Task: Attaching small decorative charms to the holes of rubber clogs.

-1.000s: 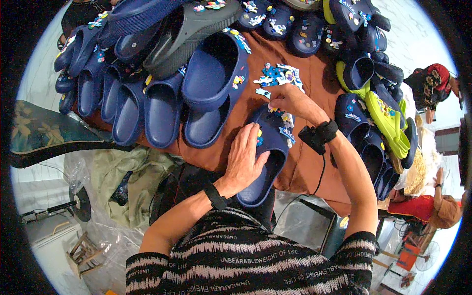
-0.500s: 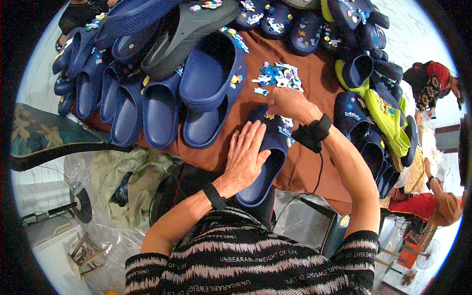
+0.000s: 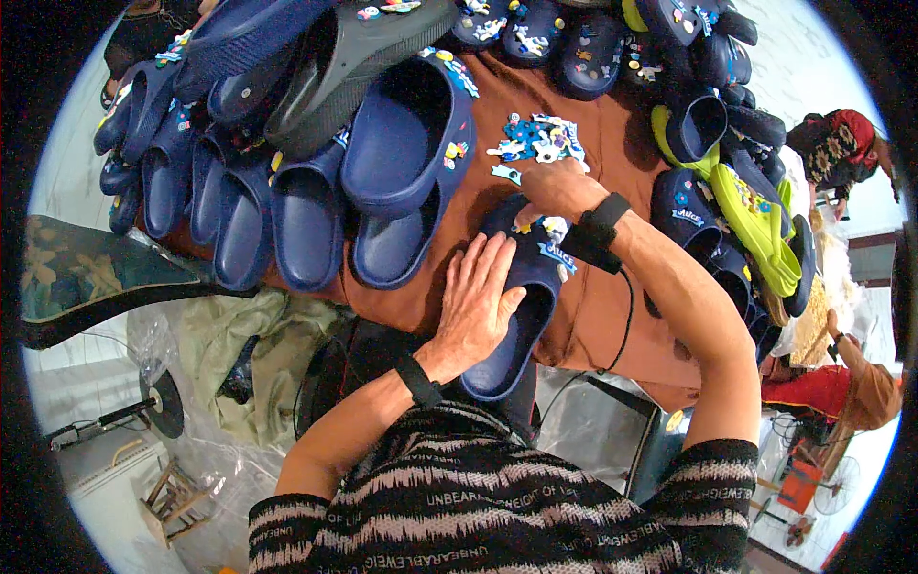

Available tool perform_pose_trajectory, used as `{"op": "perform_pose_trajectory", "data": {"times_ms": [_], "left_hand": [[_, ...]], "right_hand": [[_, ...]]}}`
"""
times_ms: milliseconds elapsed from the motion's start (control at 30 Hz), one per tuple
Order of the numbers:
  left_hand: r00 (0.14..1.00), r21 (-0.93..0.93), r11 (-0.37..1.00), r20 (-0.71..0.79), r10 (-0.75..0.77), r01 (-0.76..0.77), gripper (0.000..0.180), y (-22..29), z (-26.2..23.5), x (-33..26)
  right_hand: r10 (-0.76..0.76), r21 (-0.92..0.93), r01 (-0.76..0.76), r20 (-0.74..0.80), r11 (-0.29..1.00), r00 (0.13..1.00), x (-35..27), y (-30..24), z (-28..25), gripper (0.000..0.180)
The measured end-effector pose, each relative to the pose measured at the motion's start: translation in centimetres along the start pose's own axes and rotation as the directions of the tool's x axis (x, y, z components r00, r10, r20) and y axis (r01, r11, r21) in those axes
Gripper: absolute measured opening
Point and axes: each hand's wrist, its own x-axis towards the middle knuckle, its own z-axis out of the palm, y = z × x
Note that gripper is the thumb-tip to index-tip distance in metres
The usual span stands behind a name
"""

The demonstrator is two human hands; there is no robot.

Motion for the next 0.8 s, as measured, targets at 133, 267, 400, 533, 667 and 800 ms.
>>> {"op": "perform_pose_trajectory", "data": {"times_ms": [133,267,400,533,667,800], "left_hand": [[0.999,0.009,1.000,0.042,-0.002,0.002,0.059,0.0,-0.1,0.0],[1.000,-0.017,1.000,-0.007,0.015,-0.015,0.058,-0.3,-0.5,0.1],[1.000,0.018,1.000,-0.010,0.023,-0.023,0.059,0.2,-0.1,0.2],[0.999,0.024,0.999,-0.021,0.029,-0.028,0.060,0.2,-0.3,-0.1],[1.000,-0.004,1.000,-0.012,0.011,-0.011,0.059,0.0,-0.6,-0.2],[1.000,0.000,1.000,-0.003,0.016,-0.016,0.059,0.0,-0.3,0.0]], "right_hand": [[0.101,-0.015,-0.100,0.028,0.995,0.995,-0.5,-0.6,1.2,0.037],[-0.019,-0.348,0.013,-0.016,0.937,1.000,1.8,-2.9,1.1,0.027],[0.035,0.194,-0.157,0.519,0.968,0.854,3.2,0.8,-1.6,0.039],[-0.055,0.593,-0.099,0.235,0.799,0.970,0.7,2.4,-0.4,0.045],[0.036,0.491,-0.183,0.294,0.851,0.955,-0.2,0.8,-1.9,0.051],[0.183,0.310,-0.211,0.115,0.927,0.976,-1.4,-0.5,-1.8,0.054]]}}
